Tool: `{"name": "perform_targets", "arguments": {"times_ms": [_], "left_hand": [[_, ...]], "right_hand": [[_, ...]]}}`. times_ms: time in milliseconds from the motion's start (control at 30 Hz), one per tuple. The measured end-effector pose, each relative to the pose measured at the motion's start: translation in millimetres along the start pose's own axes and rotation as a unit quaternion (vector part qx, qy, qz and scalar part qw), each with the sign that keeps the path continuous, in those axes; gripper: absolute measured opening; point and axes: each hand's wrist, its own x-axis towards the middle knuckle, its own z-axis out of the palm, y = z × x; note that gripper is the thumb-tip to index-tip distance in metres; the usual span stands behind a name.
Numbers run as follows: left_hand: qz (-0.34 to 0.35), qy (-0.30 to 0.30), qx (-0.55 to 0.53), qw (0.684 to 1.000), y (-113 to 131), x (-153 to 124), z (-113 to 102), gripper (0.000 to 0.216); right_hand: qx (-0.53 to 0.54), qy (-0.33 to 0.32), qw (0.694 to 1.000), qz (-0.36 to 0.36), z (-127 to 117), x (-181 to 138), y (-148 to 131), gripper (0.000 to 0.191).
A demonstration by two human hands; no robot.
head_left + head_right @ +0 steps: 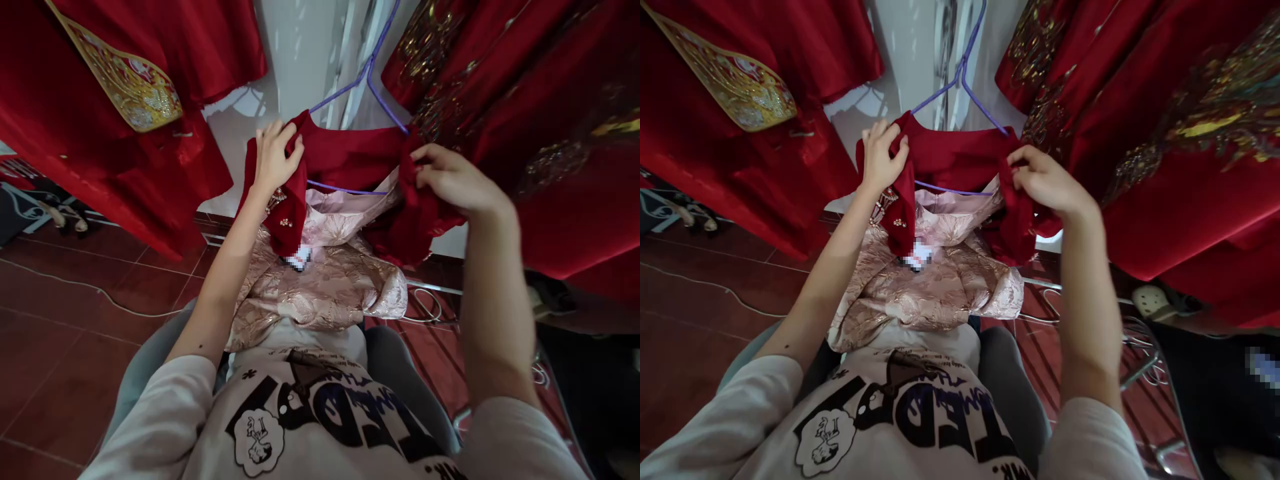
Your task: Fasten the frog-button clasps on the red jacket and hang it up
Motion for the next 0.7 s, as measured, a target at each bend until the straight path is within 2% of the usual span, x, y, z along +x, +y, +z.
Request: {"name": "perform_targets", "arguments": {"times_ms": [33,100,200,300,367,600,700], "left_hand": [[0.001,0.003,0.003,1.000,1,-2,1,0.042],[-0.001,0.003,0.006,1.000,3,-5,1,0.045],[-0.006,-0.005,-0.002,1.000,3,-5,-3,0.047],[0.001,-0.014,-0.006,1.000,0,-3,-7,0.046],[0.014,-0.021,0.004,1.000,-2,-3,-7,0.044],[0.043,-0.027,0.053,0.997,3,-17,-4,0.042],[0.047,-0.024,0.067,0.996,17,-26,-6,0.029]], "right_hand": [[0.040,0.030,0.999,0.012,14,8,-4,0.035],[0.098,0.078,0.992,-0.030,45,21,-14,0.028],[0.116,0.057,0.989,-0.069,91,26,-25,0.019],[0.082,0.025,0.987,-0.132,118,14,-27,0.018],[0.067,0.038,0.984,-0.161,119,5,-22,0.027],[-0.036,0.098,0.976,-0.191,87,-1,10,0.045],[-0.041,0.108,0.975,-0.191,91,7,20,0.040]]}}
